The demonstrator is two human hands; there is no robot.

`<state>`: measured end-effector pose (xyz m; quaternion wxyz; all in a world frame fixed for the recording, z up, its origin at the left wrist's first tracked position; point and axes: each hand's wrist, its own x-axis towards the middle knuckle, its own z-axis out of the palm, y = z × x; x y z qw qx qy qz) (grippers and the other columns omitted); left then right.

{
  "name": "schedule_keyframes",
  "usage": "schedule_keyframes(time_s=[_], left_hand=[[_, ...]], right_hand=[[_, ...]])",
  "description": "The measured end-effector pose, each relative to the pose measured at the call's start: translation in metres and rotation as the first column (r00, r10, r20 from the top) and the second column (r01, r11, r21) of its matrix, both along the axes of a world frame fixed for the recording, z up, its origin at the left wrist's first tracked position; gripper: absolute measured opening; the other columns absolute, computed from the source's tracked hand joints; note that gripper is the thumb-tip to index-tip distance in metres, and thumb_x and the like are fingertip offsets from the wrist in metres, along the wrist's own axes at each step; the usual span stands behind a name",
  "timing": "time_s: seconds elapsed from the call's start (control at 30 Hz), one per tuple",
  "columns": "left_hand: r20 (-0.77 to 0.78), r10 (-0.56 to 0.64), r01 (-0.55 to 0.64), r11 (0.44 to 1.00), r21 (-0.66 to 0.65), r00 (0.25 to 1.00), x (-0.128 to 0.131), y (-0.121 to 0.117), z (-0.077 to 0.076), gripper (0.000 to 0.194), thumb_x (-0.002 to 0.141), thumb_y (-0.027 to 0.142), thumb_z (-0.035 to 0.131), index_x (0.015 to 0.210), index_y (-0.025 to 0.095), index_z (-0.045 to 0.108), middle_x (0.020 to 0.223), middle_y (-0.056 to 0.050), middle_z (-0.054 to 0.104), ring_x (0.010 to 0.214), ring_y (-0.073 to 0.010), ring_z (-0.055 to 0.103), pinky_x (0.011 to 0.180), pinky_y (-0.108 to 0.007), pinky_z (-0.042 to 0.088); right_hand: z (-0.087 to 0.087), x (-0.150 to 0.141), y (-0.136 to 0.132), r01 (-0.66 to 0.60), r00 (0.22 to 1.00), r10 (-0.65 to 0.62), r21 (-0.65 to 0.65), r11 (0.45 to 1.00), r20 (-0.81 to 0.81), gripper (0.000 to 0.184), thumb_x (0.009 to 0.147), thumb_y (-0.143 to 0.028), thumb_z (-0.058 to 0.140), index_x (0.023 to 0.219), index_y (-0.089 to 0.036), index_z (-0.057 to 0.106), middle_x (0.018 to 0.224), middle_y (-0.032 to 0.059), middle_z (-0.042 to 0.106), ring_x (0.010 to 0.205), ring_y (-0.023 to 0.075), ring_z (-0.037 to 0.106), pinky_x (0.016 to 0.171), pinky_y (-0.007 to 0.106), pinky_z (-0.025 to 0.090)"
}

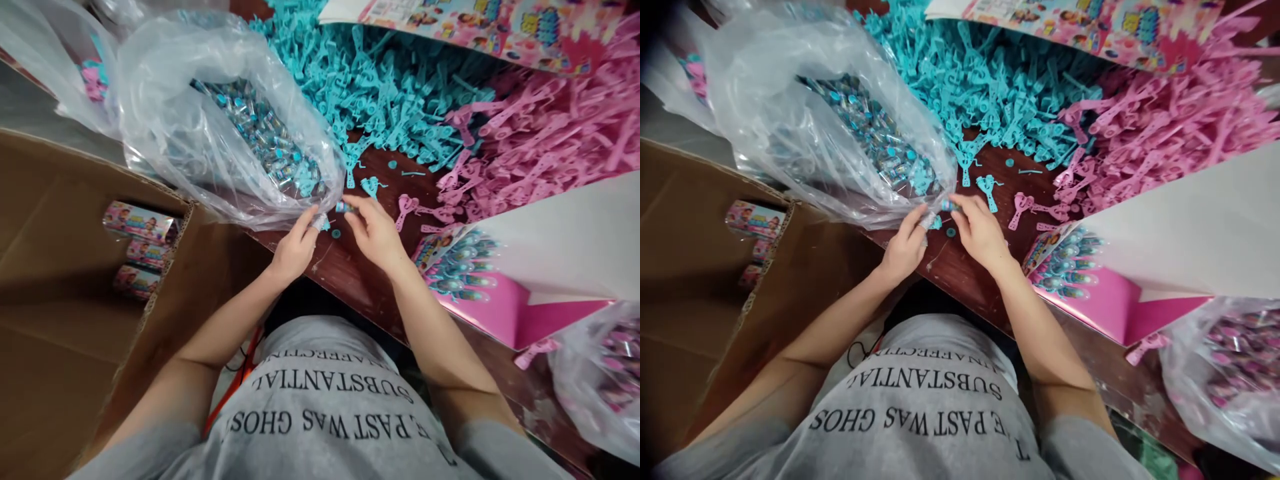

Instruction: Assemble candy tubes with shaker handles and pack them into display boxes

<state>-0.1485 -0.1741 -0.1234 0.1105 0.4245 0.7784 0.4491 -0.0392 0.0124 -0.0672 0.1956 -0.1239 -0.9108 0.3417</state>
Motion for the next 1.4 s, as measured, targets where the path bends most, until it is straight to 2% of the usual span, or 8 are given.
schedule_keyframes(time_s=[0.17,0.53,0.83,0.93,1.03,1.13,1.27,1.4], left_hand=[[-0.155,0.007,0.014,0.991,0.133,0.988,-0.007,-0.009,0.006,0.041,0.09,0.005,0.057,0.124,0.019,0.074,0.154,-0.011,0.063,0.146,-0.0255,0.059,0.126,-0.042,0.048],[0.294,-0.225,0.182,0.969,0.168,0.929,-0.012,-0.019,0.0,0.038,0.102,0.028,0.063,0.137,0.02,0.074,0.136,-0.01,0.077,0.126,-0.0247,0.073,0.116,-0.039,0.054],[0.627,-0.238,0.203,0.971,0.128,0.742,-0.014,-0.024,0.03,0.034,0.093,0.048,0.08,0.108,0.018,0.086,0.098,-0.008,0.085,0.08,-0.0184,0.076,0.077,-0.029,0.061],[0.482,-0.231,0.169,0.971,0.169,0.845,-0.012,-0.027,0.034,0.025,0.096,0.043,0.077,0.1,0.02,0.086,0.097,-0.007,0.084,0.087,-0.0192,0.076,0.083,-0.03,0.061],[0.191,-0.188,0.148,0.967,0.207,0.963,-0.008,-0.029,0.033,0.02,0.1,0.033,0.07,0.103,0.021,0.085,0.102,-0.008,0.083,0.092,-0.0192,0.076,0.087,-0.031,0.06],[-0.032,-0.154,0.157,0.957,0.244,0.988,-0.007,-0.035,0.031,0.02,0.1,0.025,0.067,0.111,0.021,0.084,0.11,-0.009,0.082,0.1,-0.0201,0.077,0.092,-0.032,0.06],[0.08,0.003,-0.022,0.969,0.247,0.997,-0.016,-0.049,0.031,0.015,0.101,0.029,0.069,0.106,0.021,0.08,0.099,-0.006,0.081,0.089,-0.0175,0.075,0.083,-0.028,0.059],[0.492,0.162,-0.301,0.928,0.218,0.855,-0.023,-0.059,0.028,0.033,0.1,0.05,0.071,0.089,0.02,0.065,0.066,0.002,0.067,0.054,-0.0105,0.058,0.054,-0.022,0.045]], right_hand=[[-0.02,0.03,-0.009,-0.045,0.999,0.049,-0.168,0.985,0.02,0.029,0.104,-0.033,0.063,0.13,-0.023,0.068,0.122,0.0092,0.077,0.11,0.0252,0.075,0.102,0.044,0.06],[0.001,0.024,-0.006,-0.265,0.964,0.266,-0.076,0.961,0.013,0.02,0.108,-0.033,0.06,0.124,-0.026,0.069,0.123,0.0069,0.078,0.112,0.0228,0.074,0.101,0.041,0.06],[0.009,0.029,-0.006,-0.382,0.924,0.383,-0.053,0.922,0.01,0.02,0.109,-0.033,0.058,0.125,-0.027,0.068,0.122,0.0049,0.078,0.113,0.0204,0.075,0.099,0.037,0.06],[0.012,0.027,-0.012,-0.355,0.935,0.355,-0.075,0.932,-0.016,0.021,0.108,-0.038,0.06,0.123,-0.025,0.07,0.12,0.0051,0.08,0.107,0.0197,0.076,0.095,0.034,0.06],[0.013,0.025,-0.022,-0.236,0.967,0.25,-0.189,0.953,0.056,0.03,0.107,-0.05,0.06,0.108,-0.022,0.072,0.091,0.0028,0.08,0.077,0.0167,0.074,0.075,0.029,0.057],[0.012,0.023,-0.029,-0.127,0.958,0.208,-0.36,0.924,0.196,0.05,0.106,-0.063,0.055,0.083,-0.021,0.068,0.066,-0.0003,0.072,0.058,0.0141,0.067,0.06,0.027,0.05],[0.01,0.008,-0.018,-0.092,0.974,0.16,-0.37,0.924,0.158,0.055,0.103,-0.07,0.054,0.119,-0.021,0.072,0.094,0.0049,0.081,0.066,0.0164,0.072,0.066,0.03,0.055],[0.005,-0.046,-0.001,-0.039,0.994,0.043,-0.036,0.999,0.098,0.043,0.108,-0.049,0.054,0.139,-0.022,0.066,0.127,0.0112,0.076,0.102,0.0261,0.075,0.093,0.042,0.06]])
